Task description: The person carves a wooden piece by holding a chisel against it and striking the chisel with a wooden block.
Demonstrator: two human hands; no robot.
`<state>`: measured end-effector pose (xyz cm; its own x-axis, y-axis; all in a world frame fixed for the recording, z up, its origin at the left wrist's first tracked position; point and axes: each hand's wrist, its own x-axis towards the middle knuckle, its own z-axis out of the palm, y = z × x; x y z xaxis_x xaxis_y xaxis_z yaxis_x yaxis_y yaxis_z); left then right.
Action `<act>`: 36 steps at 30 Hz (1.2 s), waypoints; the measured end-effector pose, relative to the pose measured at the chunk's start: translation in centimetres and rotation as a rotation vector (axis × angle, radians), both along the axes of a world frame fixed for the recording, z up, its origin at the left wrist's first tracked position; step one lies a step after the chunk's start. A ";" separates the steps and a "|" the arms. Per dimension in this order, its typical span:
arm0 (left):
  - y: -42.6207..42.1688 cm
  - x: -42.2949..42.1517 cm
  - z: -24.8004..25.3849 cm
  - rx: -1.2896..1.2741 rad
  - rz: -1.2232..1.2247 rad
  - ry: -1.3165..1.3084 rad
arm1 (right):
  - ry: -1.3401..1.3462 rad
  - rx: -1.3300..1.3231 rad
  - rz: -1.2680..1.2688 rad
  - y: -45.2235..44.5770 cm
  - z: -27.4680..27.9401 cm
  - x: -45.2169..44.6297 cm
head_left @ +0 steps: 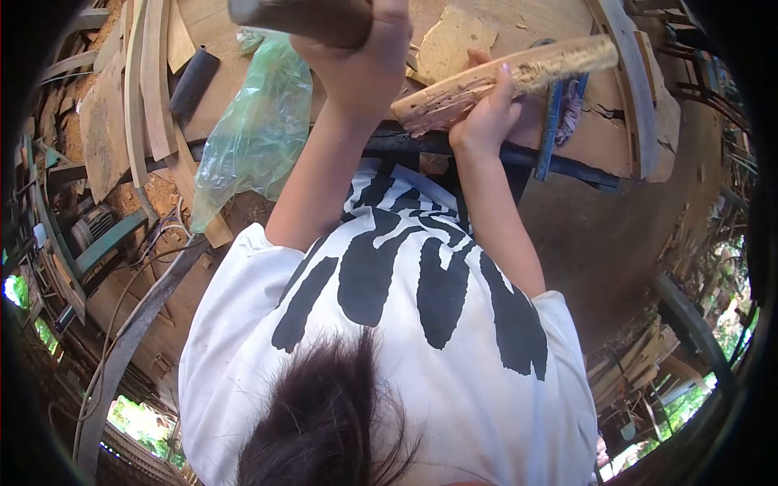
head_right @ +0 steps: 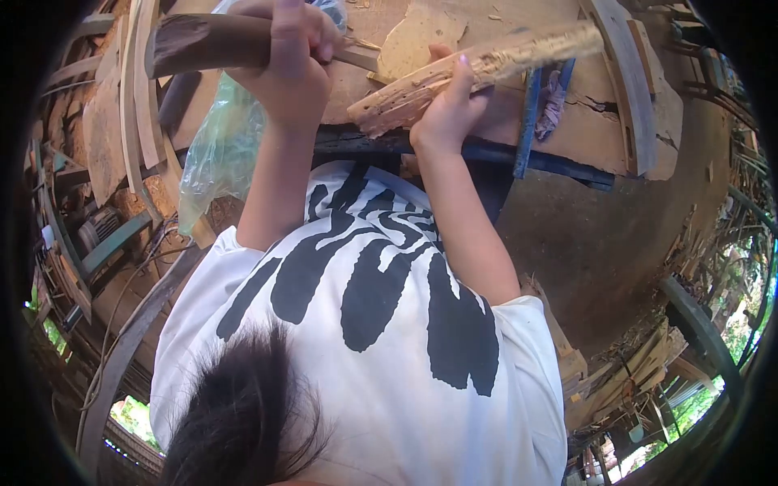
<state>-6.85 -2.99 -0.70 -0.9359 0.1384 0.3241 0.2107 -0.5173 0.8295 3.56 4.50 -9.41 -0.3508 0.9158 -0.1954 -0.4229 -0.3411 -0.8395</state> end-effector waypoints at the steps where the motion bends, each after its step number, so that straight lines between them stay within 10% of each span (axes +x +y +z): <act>1: 0.0 0.0 -0.4 0.001 -0.058 0.046 | 0.046 -0.081 -0.014 0.1 -0.1 0.4; 36: 0.2 0.0 0.2 -0.080 -0.196 0.003 | -0.278 0.278 0.330 0.6 -0.2 5.3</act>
<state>-6.89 -2.81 -0.55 -0.8876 0.3434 0.3070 0.1146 -0.4809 0.8693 8.90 5.06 -9.59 -0.5996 0.7955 -0.0869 -0.0782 -0.1663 -0.9830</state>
